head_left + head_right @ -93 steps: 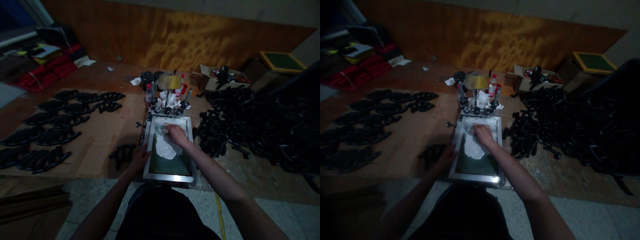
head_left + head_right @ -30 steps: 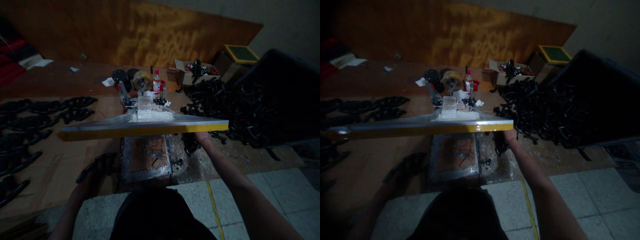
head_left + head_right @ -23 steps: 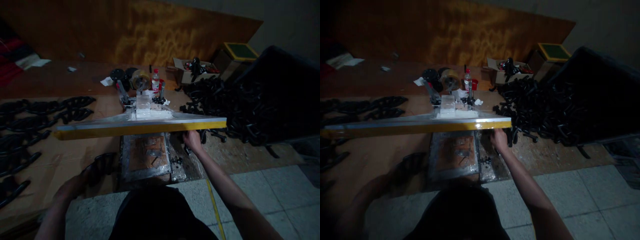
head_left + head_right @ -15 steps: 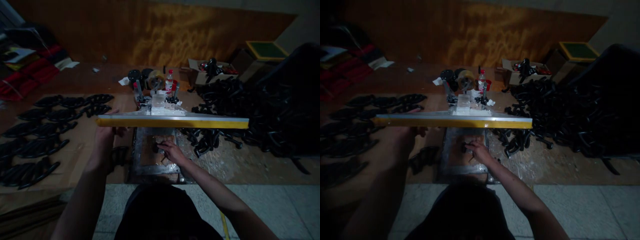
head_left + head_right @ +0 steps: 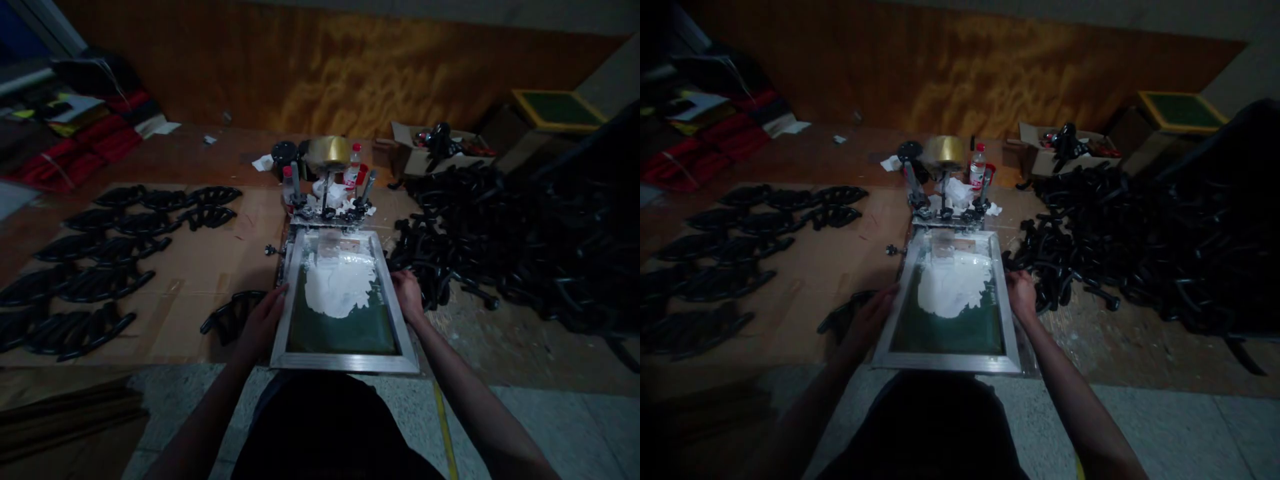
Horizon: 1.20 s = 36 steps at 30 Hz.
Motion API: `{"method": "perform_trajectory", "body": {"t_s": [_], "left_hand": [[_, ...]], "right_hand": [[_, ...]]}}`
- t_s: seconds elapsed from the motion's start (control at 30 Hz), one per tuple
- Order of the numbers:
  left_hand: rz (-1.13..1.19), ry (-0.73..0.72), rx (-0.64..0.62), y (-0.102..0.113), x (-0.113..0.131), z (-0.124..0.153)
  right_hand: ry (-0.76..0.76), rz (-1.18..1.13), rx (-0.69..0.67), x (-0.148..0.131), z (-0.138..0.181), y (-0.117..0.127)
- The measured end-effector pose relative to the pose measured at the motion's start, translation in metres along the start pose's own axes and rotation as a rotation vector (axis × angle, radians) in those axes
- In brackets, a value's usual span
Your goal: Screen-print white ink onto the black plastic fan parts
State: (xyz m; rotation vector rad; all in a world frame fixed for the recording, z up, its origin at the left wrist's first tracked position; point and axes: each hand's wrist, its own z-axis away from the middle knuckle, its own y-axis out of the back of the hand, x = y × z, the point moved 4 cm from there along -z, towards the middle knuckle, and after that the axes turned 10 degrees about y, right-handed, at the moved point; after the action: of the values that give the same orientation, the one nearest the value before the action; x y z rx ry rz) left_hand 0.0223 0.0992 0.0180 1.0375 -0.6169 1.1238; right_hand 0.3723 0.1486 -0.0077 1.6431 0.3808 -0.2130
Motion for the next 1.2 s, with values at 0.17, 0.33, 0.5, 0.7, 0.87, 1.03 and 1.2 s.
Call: {"method": "perform_trajectory", "body": {"t_s": [0.17, 0.33, 0.5, 0.7, 0.87, 1.03, 1.2], "left_hand": [[-0.071, 0.101, -0.042, -0.027, -0.049, -0.023], [-0.125, 0.077, -0.053, -0.032, -0.059, -0.035], [-0.145, 0.084, -0.041, -0.032, -0.059, -0.034], [-0.071, 0.088, -0.046, -0.033, -0.059, -0.036], [-0.050, 0.084, -0.046, -0.031, -0.056, -0.031], [-0.024, 0.108, -0.060, -0.028, -0.051, -0.028], [-0.009, 0.068, -0.125, -0.008, -0.018, -0.017]], "right_hand": [[0.252, 0.048, 0.212, -0.064, -0.054, 0.023], [0.399, 0.166, -0.177, -0.134, -0.076, -0.006], [0.647, 0.144, -0.461, -0.128, -0.023, -0.023], [0.801, 0.051, -0.483, -0.123, -0.010, -0.008], [0.787, 0.134, -0.349, -0.128, 0.003, -0.019], [0.773, 0.031, -0.372, -0.131, -0.002, -0.017], [0.508, -0.037, -0.124, -0.123, -0.079, 0.017]]}}
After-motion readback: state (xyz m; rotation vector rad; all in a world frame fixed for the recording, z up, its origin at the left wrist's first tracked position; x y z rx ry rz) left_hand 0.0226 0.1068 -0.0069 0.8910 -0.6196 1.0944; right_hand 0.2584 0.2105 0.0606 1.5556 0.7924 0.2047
